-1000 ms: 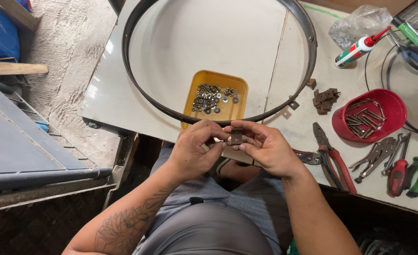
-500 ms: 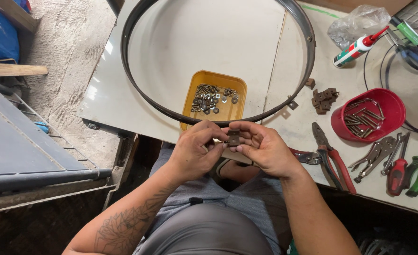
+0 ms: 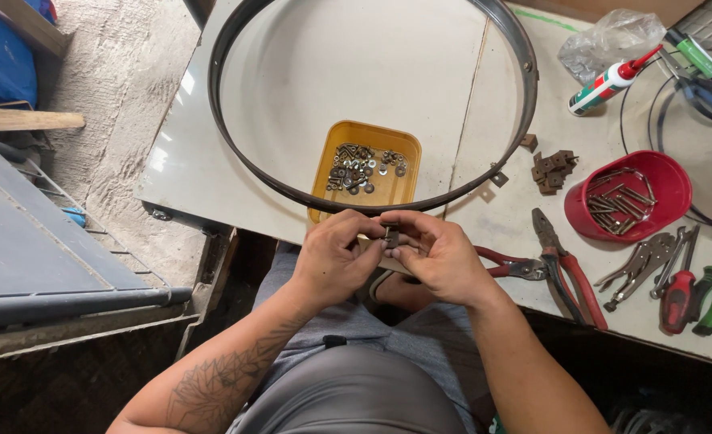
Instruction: Assembling metal brackets and washers onto a drum hoop at a repair station.
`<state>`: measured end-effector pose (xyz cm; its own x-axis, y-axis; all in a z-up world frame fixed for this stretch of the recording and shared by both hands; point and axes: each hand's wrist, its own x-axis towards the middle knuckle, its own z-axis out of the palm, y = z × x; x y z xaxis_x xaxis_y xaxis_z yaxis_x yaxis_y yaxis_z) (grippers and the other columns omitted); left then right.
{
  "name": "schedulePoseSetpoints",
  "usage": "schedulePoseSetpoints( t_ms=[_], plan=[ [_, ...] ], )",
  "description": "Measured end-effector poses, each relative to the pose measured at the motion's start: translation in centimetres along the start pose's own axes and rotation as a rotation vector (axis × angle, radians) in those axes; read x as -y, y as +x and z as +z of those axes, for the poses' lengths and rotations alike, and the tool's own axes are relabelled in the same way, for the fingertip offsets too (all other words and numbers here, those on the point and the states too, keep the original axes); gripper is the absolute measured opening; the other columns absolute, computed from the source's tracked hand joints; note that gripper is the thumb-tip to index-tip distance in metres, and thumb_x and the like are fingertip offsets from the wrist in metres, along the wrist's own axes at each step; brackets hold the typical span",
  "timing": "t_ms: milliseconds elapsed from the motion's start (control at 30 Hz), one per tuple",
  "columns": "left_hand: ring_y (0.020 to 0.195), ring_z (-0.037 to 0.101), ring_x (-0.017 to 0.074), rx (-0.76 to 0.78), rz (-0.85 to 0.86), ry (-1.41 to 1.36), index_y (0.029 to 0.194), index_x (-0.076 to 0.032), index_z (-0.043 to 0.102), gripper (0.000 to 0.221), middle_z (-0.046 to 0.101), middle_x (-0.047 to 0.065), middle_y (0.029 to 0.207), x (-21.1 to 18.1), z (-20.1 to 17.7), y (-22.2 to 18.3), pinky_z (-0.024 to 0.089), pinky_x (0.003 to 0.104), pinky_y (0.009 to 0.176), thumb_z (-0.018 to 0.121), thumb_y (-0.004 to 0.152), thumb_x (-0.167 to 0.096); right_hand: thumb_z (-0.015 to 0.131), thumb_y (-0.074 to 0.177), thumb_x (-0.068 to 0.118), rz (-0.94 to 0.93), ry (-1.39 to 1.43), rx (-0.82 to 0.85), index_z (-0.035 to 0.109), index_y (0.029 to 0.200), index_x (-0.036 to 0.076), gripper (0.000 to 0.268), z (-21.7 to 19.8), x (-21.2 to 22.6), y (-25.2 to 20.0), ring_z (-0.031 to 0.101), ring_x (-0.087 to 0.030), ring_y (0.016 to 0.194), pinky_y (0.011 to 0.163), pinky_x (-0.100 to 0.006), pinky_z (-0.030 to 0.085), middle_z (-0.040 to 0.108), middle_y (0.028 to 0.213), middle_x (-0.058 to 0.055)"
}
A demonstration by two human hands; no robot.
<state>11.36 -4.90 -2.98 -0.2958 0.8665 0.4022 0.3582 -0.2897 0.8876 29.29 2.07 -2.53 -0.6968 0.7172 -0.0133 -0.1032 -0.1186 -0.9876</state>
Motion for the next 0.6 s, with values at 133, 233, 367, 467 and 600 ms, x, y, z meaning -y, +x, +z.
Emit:
schedulePoseSetpoints(
  t_ms=[133,233,367,467,600],
  plan=[
    [0.047,0.062,0.0212,0.01,0.015,-0.03,0.09,-0.009,0.08,0.013,0.071,0.007,0.077,-0.4,-0.3,0.1,0.048,0.032,0.043,0.081,0.078,-0.005,0.059,0.085,-0.019,0.011,0.018,-0.017,0.055,0.136,-0.01,0.051,0.0,-0.5,0.4,0.069,-0.023,0.1,0.085,-0.038,0.063,0.069,0.118,-0.023],
    [0.049,0.063,0.0157,0.007,0.008,-0.017,0.089,-0.013,0.081,0.012,0.072,0.003,0.079,0.1,-0.7,0.2,0.05,0.028,0.044,0.084,0.077,-0.008,0.058,0.083,-0.02,0.021,0.053,-0.047,0.053,0.136,-0.007,0.055,0.0,-0.5,0.4,0.07,-0.023,0.1,0.084,-0.038,0.063,0.068,0.118,-0.021],
    [0.05,0.065,0.0172,0.011,0.03,-0.014,0.087,-0.014,0.08,0.01,0.075,0.001,0.08,-0.2,-0.7,0.3,0.05,0.027,0.045,0.083,0.079,-0.008,0.066,0.087,-0.01,0.022,0.064,-0.13,0.06,0.119,-0.008,0.033,0.4,-0.2,0.1,0.071,-0.022,0.091,0.076,-0.034,0.064,0.071,0.106,-0.022],
    [0.051,0.065,0.018,-0.014,0.07,0.013,0.087,-0.015,0.081,0.009,0.075,0.0,0.082,-0.4,-0.4,0.0,0.052,0.028,0.046,0.084,0.08,-0.009,0.073,0.089,-0.001,0.037,0.004,-0.195,0.067,0.109,-0.009,0.022,0.8,0.5,0.1,0.071,-0.017,0.084,0.072,-0.031,0.063,0.073,0.097,-0.02],
    [0.054,0.066,0.0193,-0.052,0.114,0.066,0.09,-0.014,0.081,0.009,0.076,0.0,0.084,-0.8,-0.2,-0.2,0.054,0.029,0.048,0.082,0.084,-0.008,0.076,0.09,0.003,0.07,-0.015,-0.264,0.072,0.105,-0.01,0.02,0.9,0.2,-0.2,0.073,-0.016,0.078,0.071,-0.028,0.063,0.076,0.085,-0.017]
  ],
)
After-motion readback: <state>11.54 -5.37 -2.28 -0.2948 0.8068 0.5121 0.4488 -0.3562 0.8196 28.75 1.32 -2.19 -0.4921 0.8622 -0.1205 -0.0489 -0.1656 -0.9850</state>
